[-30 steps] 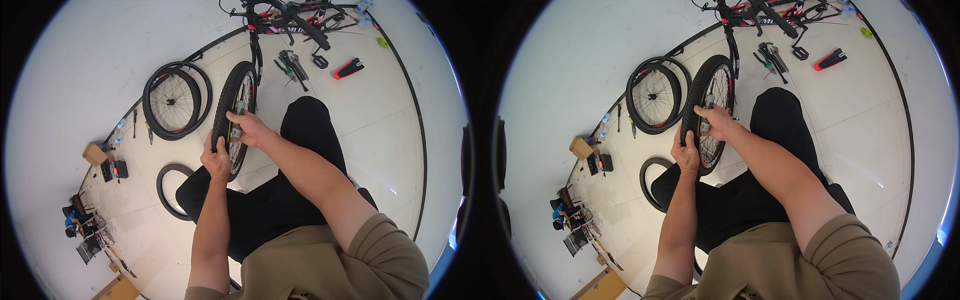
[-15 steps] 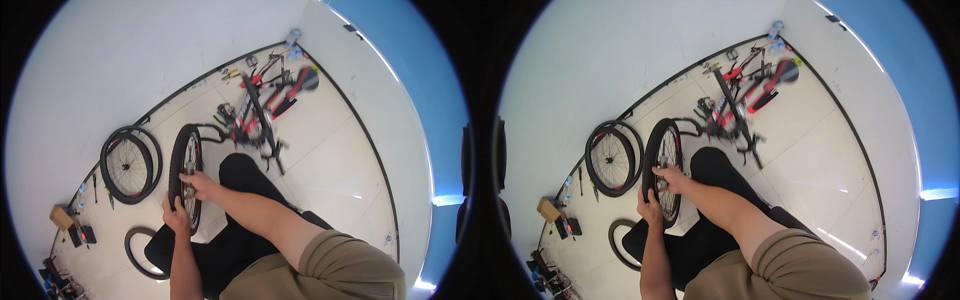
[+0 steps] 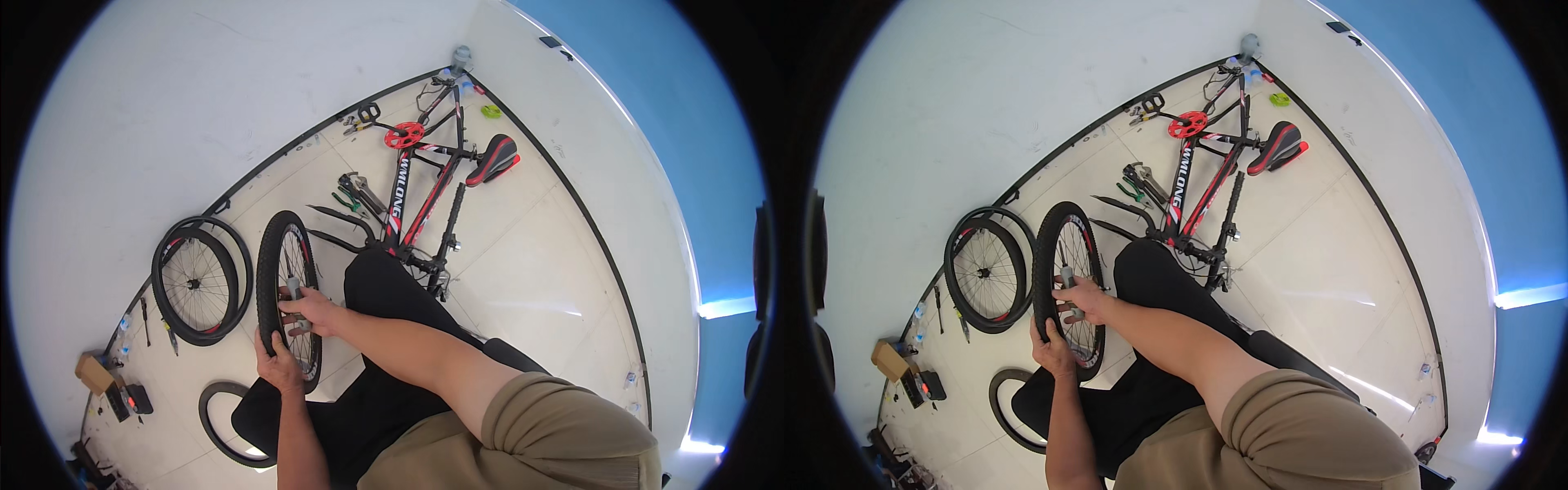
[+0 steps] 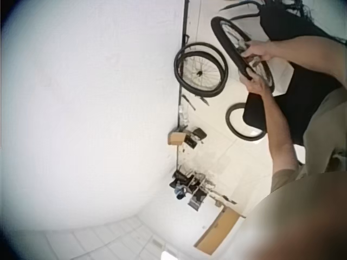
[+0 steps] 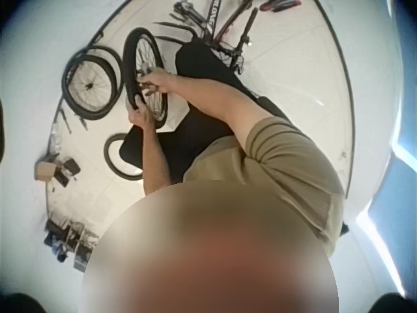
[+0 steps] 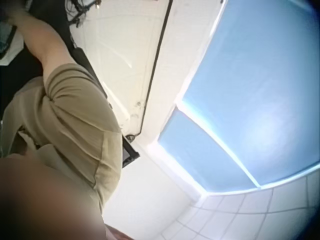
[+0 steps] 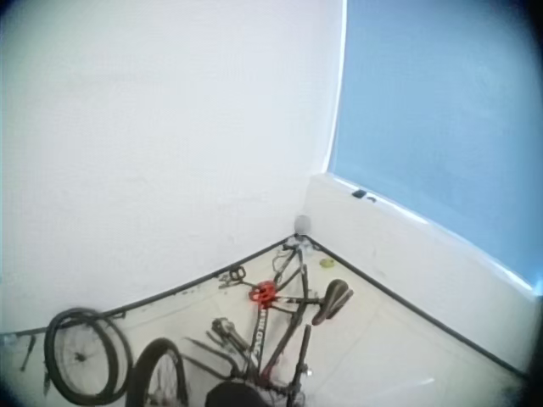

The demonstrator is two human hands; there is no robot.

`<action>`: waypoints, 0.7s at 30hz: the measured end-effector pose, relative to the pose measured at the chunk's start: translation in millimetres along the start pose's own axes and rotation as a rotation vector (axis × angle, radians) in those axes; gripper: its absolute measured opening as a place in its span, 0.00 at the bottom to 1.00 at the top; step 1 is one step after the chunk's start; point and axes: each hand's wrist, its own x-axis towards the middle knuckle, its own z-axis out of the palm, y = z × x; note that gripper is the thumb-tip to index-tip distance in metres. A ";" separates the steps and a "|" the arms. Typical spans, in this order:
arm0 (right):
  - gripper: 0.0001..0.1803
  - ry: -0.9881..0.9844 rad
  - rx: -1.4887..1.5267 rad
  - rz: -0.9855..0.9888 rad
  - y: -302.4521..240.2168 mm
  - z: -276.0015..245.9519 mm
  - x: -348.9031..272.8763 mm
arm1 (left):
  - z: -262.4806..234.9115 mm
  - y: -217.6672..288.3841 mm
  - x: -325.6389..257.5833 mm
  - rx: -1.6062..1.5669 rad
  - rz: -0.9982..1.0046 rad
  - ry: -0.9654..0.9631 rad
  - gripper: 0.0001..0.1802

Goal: The person removes a bicycle tire from a wheel using tire levers, then installs a new tire onto the same wheel by hand and with tire levers. The person works while seated on a chair on the floor.

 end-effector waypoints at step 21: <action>0.25 0.185 -0.180 -0.088 50.0 14.7 -49.9 | -18.7 -20.4 -7.6 0.055 0.110 0.071 0.25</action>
